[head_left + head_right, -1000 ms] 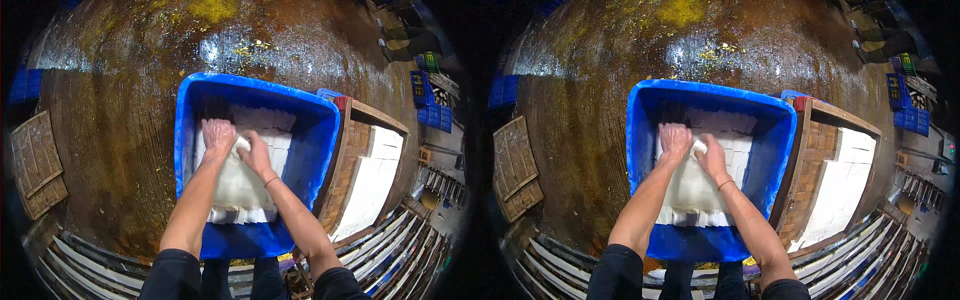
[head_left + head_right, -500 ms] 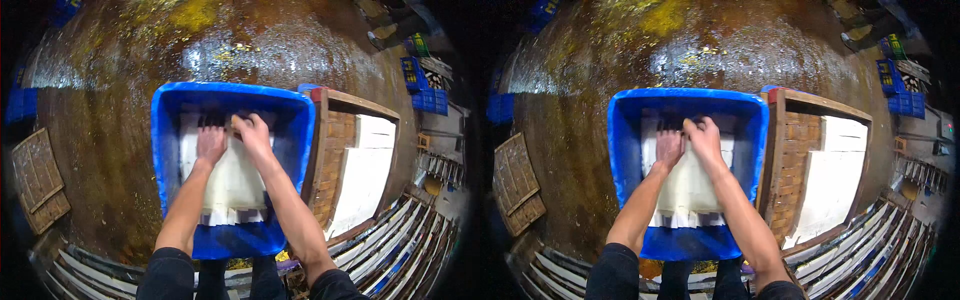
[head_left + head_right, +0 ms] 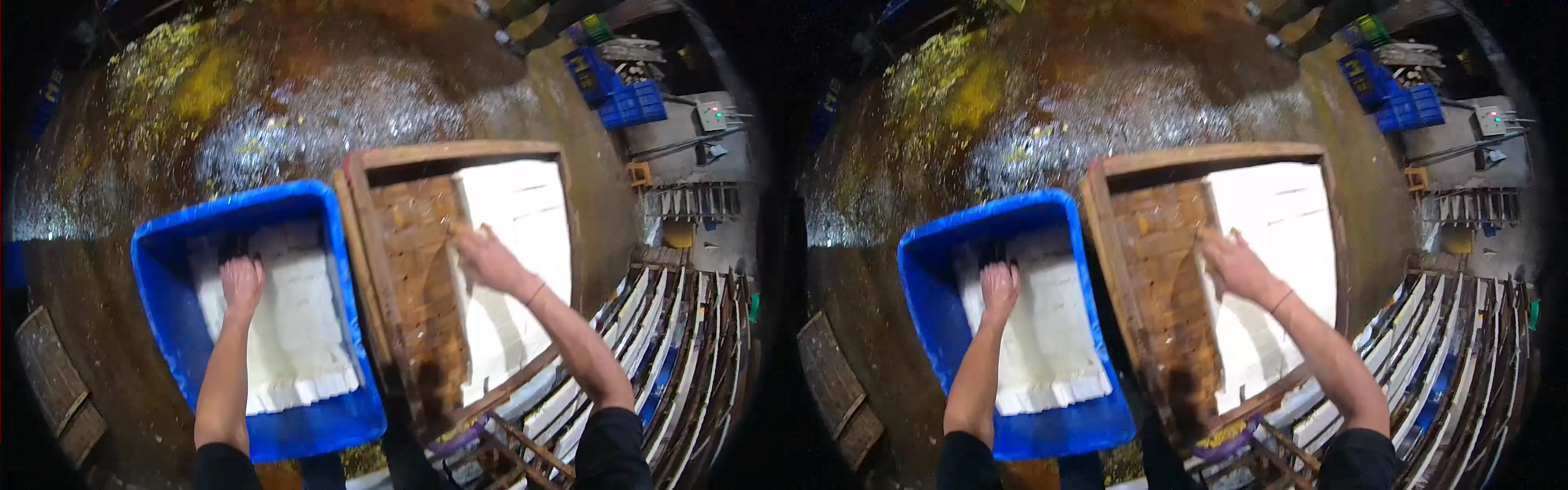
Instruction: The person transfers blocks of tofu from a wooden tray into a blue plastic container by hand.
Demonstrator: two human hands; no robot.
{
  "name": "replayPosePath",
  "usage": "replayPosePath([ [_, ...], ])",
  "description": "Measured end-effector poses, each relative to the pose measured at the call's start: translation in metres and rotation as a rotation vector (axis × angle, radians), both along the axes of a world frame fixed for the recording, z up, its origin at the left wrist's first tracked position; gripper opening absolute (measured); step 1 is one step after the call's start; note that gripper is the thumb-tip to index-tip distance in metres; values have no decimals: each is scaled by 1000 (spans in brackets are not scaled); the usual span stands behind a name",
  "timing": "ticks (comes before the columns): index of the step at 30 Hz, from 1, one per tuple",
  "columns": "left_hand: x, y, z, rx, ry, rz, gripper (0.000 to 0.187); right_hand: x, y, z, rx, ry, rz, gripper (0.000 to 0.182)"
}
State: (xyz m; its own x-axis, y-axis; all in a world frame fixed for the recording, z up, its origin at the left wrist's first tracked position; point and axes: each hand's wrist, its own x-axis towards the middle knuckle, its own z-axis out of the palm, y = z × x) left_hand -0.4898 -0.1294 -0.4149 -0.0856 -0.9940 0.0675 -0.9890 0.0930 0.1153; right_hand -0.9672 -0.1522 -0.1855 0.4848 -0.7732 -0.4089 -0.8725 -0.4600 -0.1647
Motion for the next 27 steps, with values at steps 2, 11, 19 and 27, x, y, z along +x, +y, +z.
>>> replayPosePath([
  [2, -16, -3, 4, 78, 10, -45, 28, -6, 0, 9, -9, 0, -16, 46],
  [11, -31, -27, 0, 395, 217, -40, 44, 71, -16, 69, 436, -750, -775, 26],
  [19, -21, -30, -19, 565, 283, -119, 33, 287, 17, 12, 819, -1372, -1198, 42],
  [27, -25, -4, 7, 134, 480, -40, 19, 367, -42, -123, 778, -1406, -1650, 24],
])
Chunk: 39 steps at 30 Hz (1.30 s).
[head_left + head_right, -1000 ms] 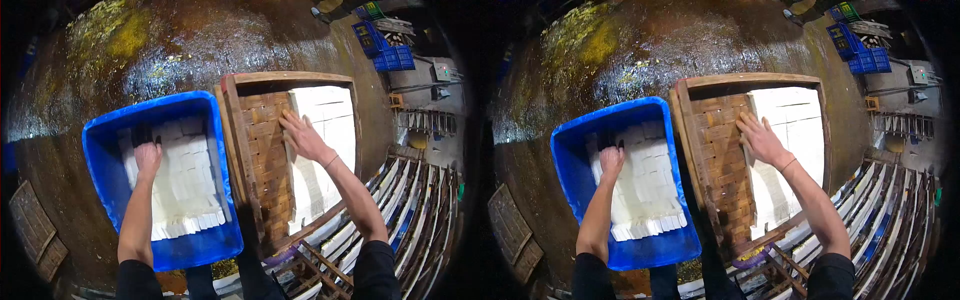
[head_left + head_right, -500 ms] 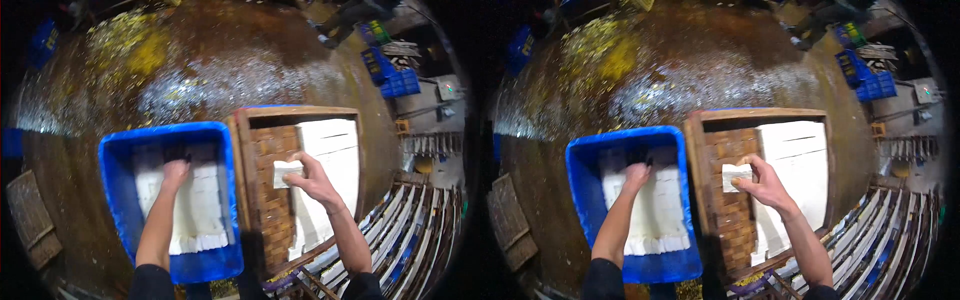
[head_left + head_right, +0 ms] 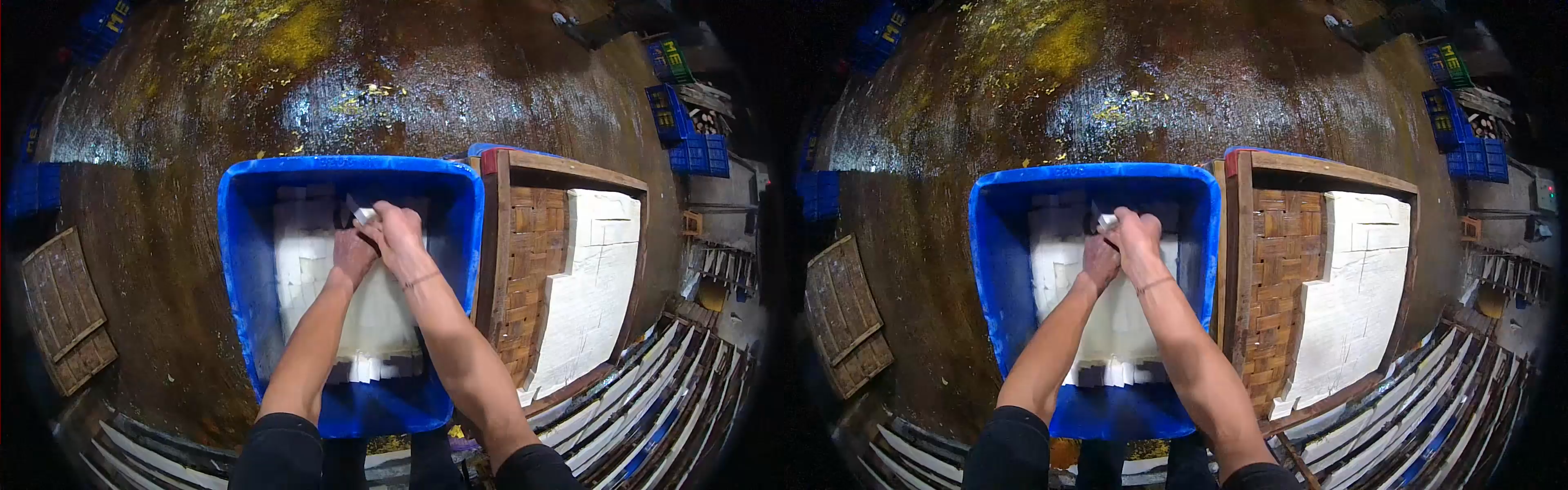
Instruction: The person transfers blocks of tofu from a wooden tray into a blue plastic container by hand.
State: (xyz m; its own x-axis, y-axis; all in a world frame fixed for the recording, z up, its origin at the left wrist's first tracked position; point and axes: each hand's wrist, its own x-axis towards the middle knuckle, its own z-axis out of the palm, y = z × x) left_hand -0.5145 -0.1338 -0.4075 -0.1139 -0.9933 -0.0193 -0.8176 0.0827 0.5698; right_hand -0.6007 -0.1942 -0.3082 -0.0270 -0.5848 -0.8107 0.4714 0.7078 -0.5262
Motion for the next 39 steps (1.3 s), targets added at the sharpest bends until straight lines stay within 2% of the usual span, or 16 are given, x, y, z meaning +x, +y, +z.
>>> replayPosePath([
  [3, 0, 6, 10, 1, -158, -77, 19, -1, -1, -5, 42, 6, -34, 24],
  [5, -1, 7, 5, -10, -138, -88, 20, -26, 17, 18, -216, 416, 388, 33],
  [7, -12, 5, 3, -181, -425, 29, 24, -57, 48, 107, -579, 587, 376, 35],
  [9, -13, -10, 10, 264, -394, 1, 34, -119, 62, 160, -893, 985, 614, 35],
  [14, -3, -5, -4, 243, -385, 8, 40, -299, 62, 146, -784, 1394, 1087, 38],
  [16, -14, -8, 11, 210, -409, 37, 39, -349, 74, 124, -828, 1604, 1533, 42],
  [21, -40, -4, 16, 70, -473, 37, 31, -372, 85, 134, -778, 1363, 1669, 41],
  [23, -50, -2, 9, -49, -466, 39, 28, -366, 76, 150, -518, 1277, 1743, 52],
  [25, -62, -11, 18, 38, -421, 29, 28, -366, 73, 146, -711, 1334, 1644, 53],
  [27, -66, -20, 20, 128, -371, 21, 29, -348, 55, 168, -291, 1048, 1431, 52],
  [29, -67, -28, 19, 246, -220, -73, 32, -336, 67, 166, -429, 947, 1222, 51],
  [31, -63, -32, 15, 294, -201, -96, 35, -265, 69, 192, -189, 425, 566, 46],
  [33, -59, -33, -2, 410, -198, -139, 34, -200, 76, 181, -383, 278, 417, 47],
  [36, -53, -26, 16, 332, -112, -215, 39, -103, 64, 156, -208, 10, 177, 40],
  [38, -40, 7, -86, 288, 410, -84, 38, -59, 40, 111, -89, -2, 63, 36],
  [39, -44, 6, -35, 281, 457, 57, 31, -48, 32, 69, -117, -54, -6, 36],
])
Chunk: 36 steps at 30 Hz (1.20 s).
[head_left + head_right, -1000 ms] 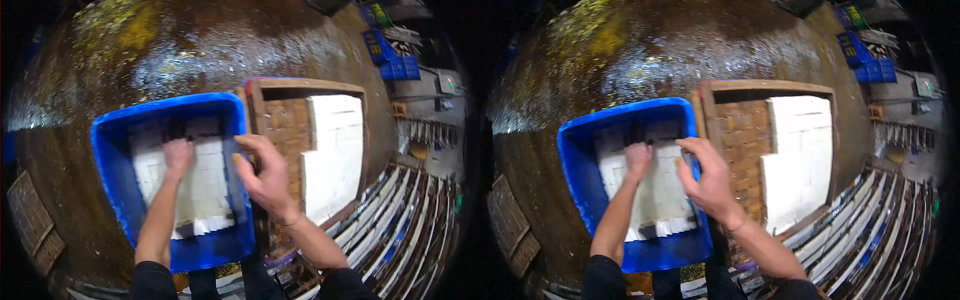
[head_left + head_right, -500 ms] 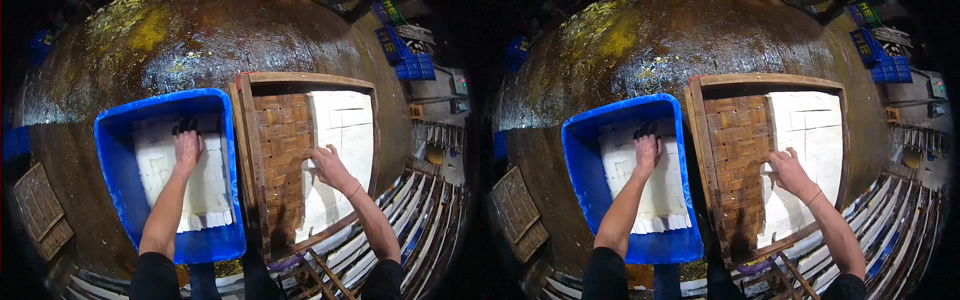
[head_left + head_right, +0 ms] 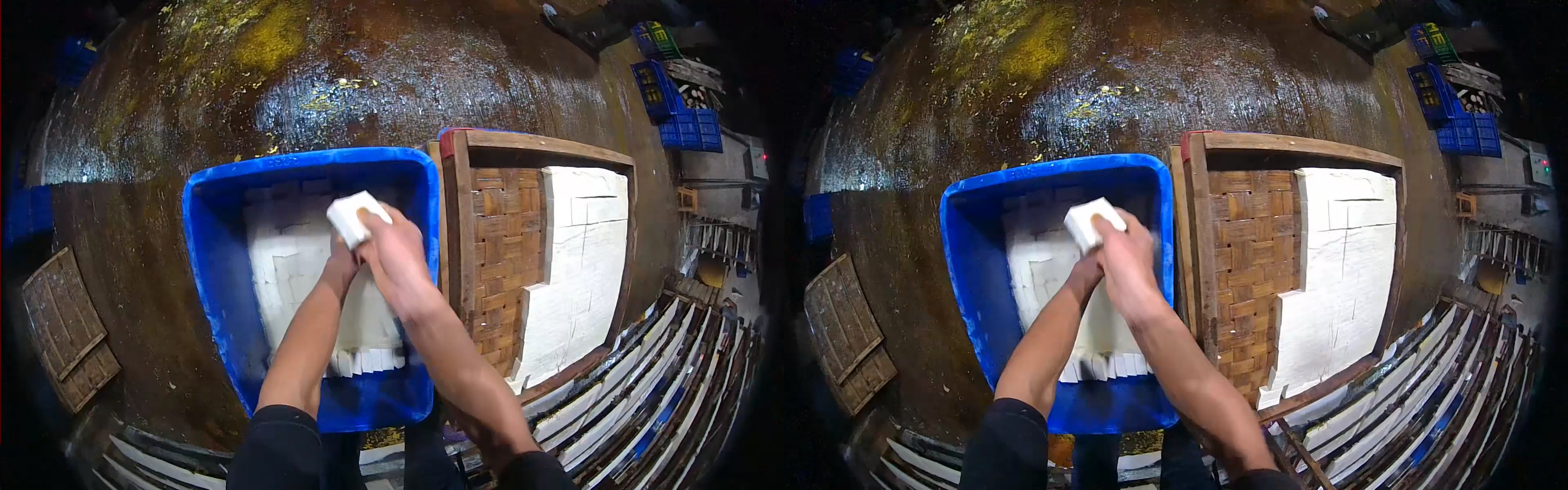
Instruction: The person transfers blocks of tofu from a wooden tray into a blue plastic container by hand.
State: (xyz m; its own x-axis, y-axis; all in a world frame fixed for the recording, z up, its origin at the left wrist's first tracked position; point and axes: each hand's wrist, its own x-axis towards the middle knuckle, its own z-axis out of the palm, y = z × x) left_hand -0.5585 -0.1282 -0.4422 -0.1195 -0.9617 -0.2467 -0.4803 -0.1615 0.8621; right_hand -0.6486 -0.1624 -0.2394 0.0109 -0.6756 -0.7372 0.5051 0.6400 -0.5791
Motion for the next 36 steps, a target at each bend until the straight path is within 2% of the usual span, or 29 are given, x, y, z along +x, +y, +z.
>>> replayPosePath([
  [3, -3, -13, 43, 134, -200, -53, 32, 25, -39, -61, 131, 92, -98, 30],
  [4, -2, -14, 33, 47, -429, -242, 28, 29, -47, -80, 186, 75, -164, 28],
  [5, -1, -12, 37, 48, -429, -243, 28, 31, -53, -78, 268, 170, -139, 30],
  [6, -1, -9, 43, -88, -459, -195, 23, 30, -51, -73, 267, 171, -140, 30],
  [7, -2, -8, 48, -224, -485, -145, 21, 23, -41, -66, 174, 217, -33, 31],
  [8, -3, -10, 49, -227, -479, -144, 21, 16, -32, -42, 78, 265, 73, 33],
  [10, -4, -13, 42, -109, -568, -200, 25, -11, 3, 24, -410, 516, 252, 45],
  [12, -1, -12, 31, -197, -611, -161, 29, -64, 30, 81, -713, 912, 458, 35],
  [14, 5, -12, 31, -160, -448, -69, 32, -133, 41, 106, -841, 1358, 631, 34],
  [16, 3, -10, 23, -242, -603, -60, 39, -206, 47, 105, -619, 1375, 831, 35],
  [17, 3, -13, 25, -149, -670, -114, 39, -239, 52, 99, -600, 1393, 823, 35],
  [19, 6, -15, 28, -57, -742, -165, 40, -287, 61, 78, -700, 1514, 1234, 41],
  [20, 8, -14, 29, -76, -762, -159, 40, -297, 69, 69, -699, 1517, 1230, 41],
  [22, 1, -14, 31, -97, -787, -159, 41, -310, 92, 58, -730, 1547, 1483, 44],
  [24, 1, -18, 35, -62, -784, -145, 41, -318, 100, 58, -715, 1528, 1487, 44],
  [26, -4, -20, 39, -80, -831, -124, 40, -326, 106, 63, -633, 1395, 1584, 42],
  [28, -10, -24, 45, -101, -867, -100, 39, -327, 102, 69, -700, 1394, 1605, 45],
  [30, -21, -30, 51, -124, -806, -150, 37, -324, 89, 83, -558, 1522, 1825, 49],
  [31, -24, -32, 54, -119, -774, -189, 35, -329, 87, 73, -676, 1567, 1770, 46],
  [32, -28, -34, 56, -118, -777, -187, 35, -335, 82, 70, -680, 1566, 1770, 46],
  [34, -35, -38, 60, -87, -684, -226, 35, -341, 68, 65, -514, 1174, 1623, 41],
  [35, -36, -40, 62, -85, -653, -239, 34, -334, 59, 73, -465, 1110, 1516, 36],
  [36, -35, -40, 55, -82, -652, -234, 34, -322, 56, 81, -468, 1110, 1522, 36],
])
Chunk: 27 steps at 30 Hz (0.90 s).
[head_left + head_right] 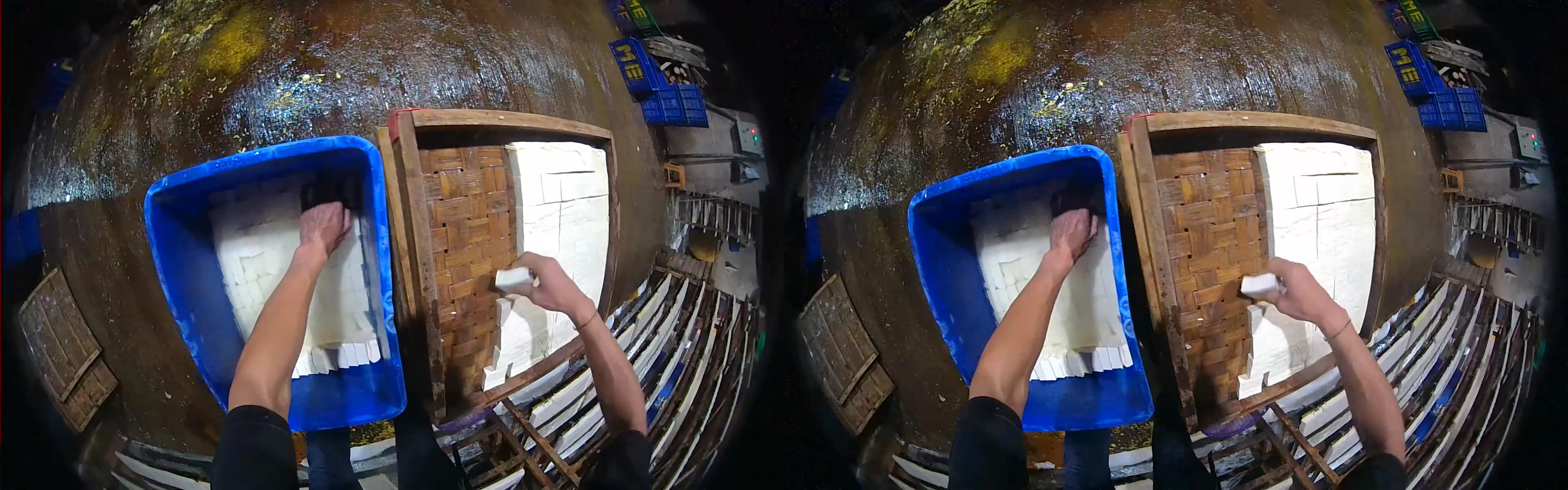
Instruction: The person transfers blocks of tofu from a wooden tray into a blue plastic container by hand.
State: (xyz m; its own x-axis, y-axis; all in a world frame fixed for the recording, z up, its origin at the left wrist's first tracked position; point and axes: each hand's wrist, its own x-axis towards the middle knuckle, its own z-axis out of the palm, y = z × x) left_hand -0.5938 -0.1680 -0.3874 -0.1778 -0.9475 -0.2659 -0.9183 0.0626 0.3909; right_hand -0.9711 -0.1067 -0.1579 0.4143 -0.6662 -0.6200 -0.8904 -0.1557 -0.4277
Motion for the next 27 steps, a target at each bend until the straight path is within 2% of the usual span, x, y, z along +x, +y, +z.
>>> replayPosePath([
  [2, 1, -1, -14, 100, 80, -25, 36, 34, -6, 19, 304, -345, -816, 38],
  [3, 3, -4, -14, 147, 99, -77, 35, 66, -9, 32, 278, -483, -922, 40],
  [4, 3, -5, -14, 149, 105, -74, 35, 107, -10, 41, 140, -640, -1012, 49],
  [5, 3, -7, -12, 160, 102, -138, 33, 110, -12, 39, 195, -671, -1018, 51],
  [6, 4, -8, -11, 170, 99, -203, 31, 174, -12, 45, 248, -859, -1211, 51],
  [7, 5, -8, -21, 166, 101, -199, 31, 203, -13, 43, 373, -955, -1328, 48],
  [10, 3, 1, -75, 242, 226, -225, 29, 283, -25, 5, 471, -1289, -1378, 40],
  [11, 2, 8, -89, 234, 379, -86, 28, 302, -35, -20, 527, -1127, -1528, 35],
  [12, 1, 19, -107, 227, 531, 55, 27, 321, -43, -36, 506, -1137, -1671, 30],
  [13, 0, 32, -123, 219, 680, 198, 27, 331, -48, -64, 461, -1210, -1657, 29],
  [15, -2, 47, -135, 191, 975, 491, 26, 342, -70, -113, 290, -995, -1710, 21],
  [17, 22, 18, -33, 278, 345, 53, 23, 351, -99, -137, 139, -889, -1942, 16],
  [18, 23, 16, -30, 276, 343, 54, 23, 335, -103, -178, 226, -920, -1844, 17],
  [20, 22, 15, -28, 322, 299, 6, 21, 333, -105, -173, 236, -755, -1834, 25],
  [21, 23, 15, -27, 319, 303, 1, 21, 333, -99, -139, 268, -828, -1760, 29],
  [23, 26, 21, -24, 37, 323, -80, 22, 319, -62, -71, 94, -885, -1488, 41],
  [24, 20, 21, -24, -105, 341, -126, 25, 301, -42, -49, -103, -854, -1291, 50],
  [25, 8, 19, -22, -98, 207, -34, 27, 280, -32, -13, -223, -745, -1110, 45],
  [26, 3, 16, -19, -48, 189, -46, 30, 252, -25, 17, -331, -628, -931, 40],
  [27, 1, 14, -13, 0, 164, -56, 32, 215, -28, 23, -538, -416, -735, 38],
])
